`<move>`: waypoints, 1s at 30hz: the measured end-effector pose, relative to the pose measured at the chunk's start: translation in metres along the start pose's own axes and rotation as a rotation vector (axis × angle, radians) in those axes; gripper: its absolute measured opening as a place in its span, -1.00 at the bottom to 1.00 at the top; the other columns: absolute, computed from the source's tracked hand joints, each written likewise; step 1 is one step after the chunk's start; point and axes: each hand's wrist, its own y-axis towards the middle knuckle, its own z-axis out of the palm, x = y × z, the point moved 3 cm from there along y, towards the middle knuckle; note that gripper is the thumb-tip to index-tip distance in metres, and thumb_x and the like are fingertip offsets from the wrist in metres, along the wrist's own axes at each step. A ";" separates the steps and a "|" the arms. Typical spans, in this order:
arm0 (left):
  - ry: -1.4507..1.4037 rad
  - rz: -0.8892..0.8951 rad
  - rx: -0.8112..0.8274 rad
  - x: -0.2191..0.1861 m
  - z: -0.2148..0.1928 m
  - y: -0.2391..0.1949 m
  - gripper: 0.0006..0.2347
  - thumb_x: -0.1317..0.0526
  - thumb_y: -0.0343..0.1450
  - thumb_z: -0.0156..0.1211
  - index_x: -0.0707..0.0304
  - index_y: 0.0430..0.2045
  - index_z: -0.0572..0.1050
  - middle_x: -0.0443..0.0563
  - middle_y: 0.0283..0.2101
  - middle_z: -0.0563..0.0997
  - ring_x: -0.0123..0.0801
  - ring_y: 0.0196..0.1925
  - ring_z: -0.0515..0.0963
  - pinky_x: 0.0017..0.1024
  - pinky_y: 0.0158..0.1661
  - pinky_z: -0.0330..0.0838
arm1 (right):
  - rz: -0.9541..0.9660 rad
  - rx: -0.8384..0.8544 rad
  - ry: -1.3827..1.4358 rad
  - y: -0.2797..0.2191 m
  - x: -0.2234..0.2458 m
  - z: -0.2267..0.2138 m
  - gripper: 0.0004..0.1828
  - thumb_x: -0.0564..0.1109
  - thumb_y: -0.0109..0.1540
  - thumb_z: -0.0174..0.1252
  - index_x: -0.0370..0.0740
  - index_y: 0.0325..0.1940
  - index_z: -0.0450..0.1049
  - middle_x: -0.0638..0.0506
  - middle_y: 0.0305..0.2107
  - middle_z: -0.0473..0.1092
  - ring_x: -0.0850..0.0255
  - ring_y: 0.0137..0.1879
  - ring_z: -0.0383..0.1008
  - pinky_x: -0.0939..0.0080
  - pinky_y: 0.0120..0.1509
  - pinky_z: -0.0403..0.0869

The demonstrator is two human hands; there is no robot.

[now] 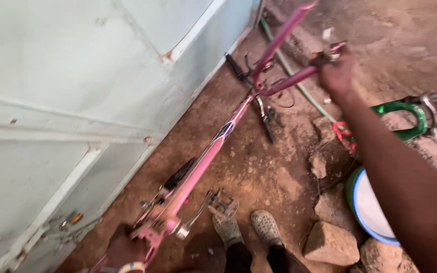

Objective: The person uses a wrench to loosen and remove the chainring from the crankset of a pink bicycle. They then remove the crank arm and place the parts on the ground.

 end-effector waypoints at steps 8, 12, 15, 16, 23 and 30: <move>-0.223 0.428 -0.124 -0.177 -0.162 -0.052 -0.35 0.10 -0.13 0.57 0.34 -0.20 0.44 0.25 -0.17 0.53 0.24 -0.10 0.46 0.05 -0.16 0.33 | 0.115 -0.045 -0.095 -0.002 -0.006 -0.026 -0.67 -0.23 0.39 0.20 -0.07 0.08 0.18 0.09 -0.11 0.30 0.39 -0.14 0.41 0.59 -0.03 0.63; -0.618 0.487 0.141 -0.315 -0.110 -0.061 -0.76 0.43 0.32 0.12 0.33 -0.15 0.49 0.07 -0.05 0.61 -0.09 0.04 0.59 -0.12 0.11 0.56 | -0.048 -0.117 -0.241 0.010 -0.018 -0.029 -0.71 -0.26 0.30 0.31 -0.10 -0.10 0.28 0.06 -0.25 0.49 0.26 -0.17 0.55 0.28 -0.10 0.61; 0.070 0.454 0.291 -0.317 0.049 -0.025 -0.31 -0.12 0.29 0.39 0.15 0.24 0.24 0.31 0.29 0.33 0.27 0.25 0.39 0.33 0.07 0.34 | 0.081 -0.116 -0.233 0.004 -0.007 -0.025 -0.70 -0.22 0.36 0.25 -0.10 0.00 0.24 0.10 -0.17 0.39 0.33 -0.20 0.47 0.52 -0.13 0.65; 0.213 0.440 0.269 -0.309 0.086 -0.014 -0.40 0.01 0.34 0.27 0.16 0.27 0.24 0.24 0.09 0.46 0.16 0.07 0.51 0.16 -0.13 0.43 | 0.089 -0.146 -0.231 0.004 -0.009 -0.025 -0.70 -0.24 0.33 0.26 -0.09 -0.02 0.25 0.12 -0.19 0.40 0.33 -0.19 0.49 0.48 -0.08 0.65; 0.244 0.509 0.343 -0.277 0.077 -0.017 -0.46 -0.02 0.34 0.40 0.25 0.09 0.34 0.08 -0.33 0.70 -0.12 -0.40 0.73 -0.15 -0.54 0.61 | -0.015 0.024 -0.166 -0.023 0.002 -0.045 -0.69 -0.23 0.39 0.22 -0.10 -0.03 0.16 0.01 -0.18 0.36 0.28 -0.28 0.43 0.41 -0.34 0.49; 0.166 0.550 0.110 -0.288 0.067 -0.035 -0.54 0.00 0.25 0.48 0.18 -0.10 0.43 0.16 -0.20 0.58 0.03 -0.25 0.67 -0.06 -0.43 0.60 | 0.001 0.116 0.165 -0.010 -0.012 -0.074 -0.59 -0.39 0.38 0.14 0.12 -0.04 0.18 0.21 -0.16 0.22 0.46 -0.14 0.27 0.52 -0.02 0.47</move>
